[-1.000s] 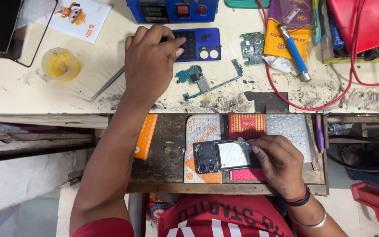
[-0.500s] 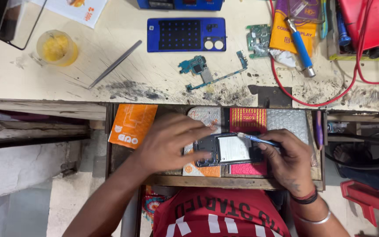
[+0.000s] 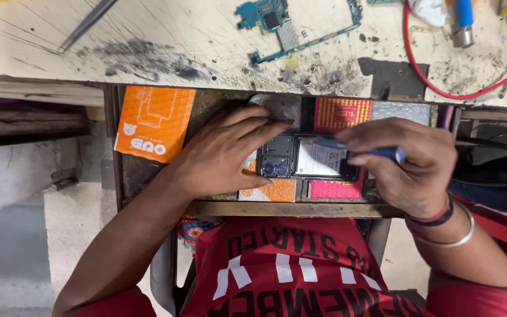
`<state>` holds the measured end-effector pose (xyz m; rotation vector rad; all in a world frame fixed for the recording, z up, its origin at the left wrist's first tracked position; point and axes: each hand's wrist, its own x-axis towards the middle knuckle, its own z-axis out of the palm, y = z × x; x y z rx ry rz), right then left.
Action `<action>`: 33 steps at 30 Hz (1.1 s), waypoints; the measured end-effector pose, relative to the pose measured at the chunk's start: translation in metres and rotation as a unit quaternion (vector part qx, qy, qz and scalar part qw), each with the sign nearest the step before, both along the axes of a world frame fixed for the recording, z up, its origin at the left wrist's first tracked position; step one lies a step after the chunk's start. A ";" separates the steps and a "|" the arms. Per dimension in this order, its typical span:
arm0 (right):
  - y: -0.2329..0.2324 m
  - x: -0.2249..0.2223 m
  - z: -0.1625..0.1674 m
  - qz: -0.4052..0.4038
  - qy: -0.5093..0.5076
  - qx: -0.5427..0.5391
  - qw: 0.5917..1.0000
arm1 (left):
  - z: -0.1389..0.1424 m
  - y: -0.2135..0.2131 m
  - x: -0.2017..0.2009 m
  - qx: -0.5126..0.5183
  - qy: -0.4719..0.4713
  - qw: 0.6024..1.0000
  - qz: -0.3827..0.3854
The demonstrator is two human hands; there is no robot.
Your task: The person repairs a smartphone at a workbench. They pry open the phone's back cover, remove and reposition internal components including the battery and flex cables, use a screwdriver on the frame, press the cover back on, and handle other phone parts and a second device on the bench.
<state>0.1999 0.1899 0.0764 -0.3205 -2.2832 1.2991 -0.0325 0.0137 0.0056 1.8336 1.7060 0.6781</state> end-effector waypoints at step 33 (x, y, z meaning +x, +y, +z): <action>-0.007 -0.033 -0.054 0.008 0.069 0.163 0.984 | -0.002 -0.001 0.001 -0.014 -0.002 1.000 0.021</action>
